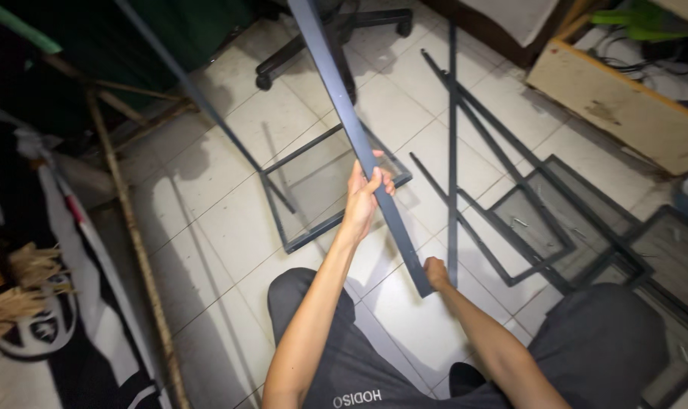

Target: The person assembles a metal shelving frame on the floor, attaching vertical legs to a mesh shelf base using an Allen key. The person aligns the legs, inserts screws, and tightens them to secure the structure.

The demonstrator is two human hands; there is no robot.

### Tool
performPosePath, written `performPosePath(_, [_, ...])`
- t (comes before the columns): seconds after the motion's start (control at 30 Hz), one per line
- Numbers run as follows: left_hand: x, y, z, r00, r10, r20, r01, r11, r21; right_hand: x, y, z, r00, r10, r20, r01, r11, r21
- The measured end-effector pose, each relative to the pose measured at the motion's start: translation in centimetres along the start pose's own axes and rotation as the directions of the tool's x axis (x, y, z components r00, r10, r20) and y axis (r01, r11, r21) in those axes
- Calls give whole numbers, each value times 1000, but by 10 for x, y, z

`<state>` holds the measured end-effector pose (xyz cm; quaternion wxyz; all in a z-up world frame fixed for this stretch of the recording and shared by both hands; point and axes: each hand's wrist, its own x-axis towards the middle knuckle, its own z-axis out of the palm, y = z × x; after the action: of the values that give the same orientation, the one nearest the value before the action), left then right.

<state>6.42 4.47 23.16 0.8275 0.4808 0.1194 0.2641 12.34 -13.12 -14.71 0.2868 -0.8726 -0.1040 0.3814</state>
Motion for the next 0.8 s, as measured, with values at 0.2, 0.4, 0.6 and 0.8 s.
performPosePath(0.2, [-3,5,-4,999,-38,-25,39,999,30,11,0,4,966,-221,-133,225,974,13])
performPosePath(0.4, [6,-8,2,996,-47,-73,49,999,25,-3,-78,-89,945,-319,67,210,754,623])
performPosePath(0.6, [18,-34,13,997,23,-79,-28,998,-62,-130,-172,-194,565,-761,319,449,608,655])
performPosePath(0.8, [20,-41,18,994,-17,-105,17,1000,2,-178,-196,-194,651,-726,223,535,646,544])
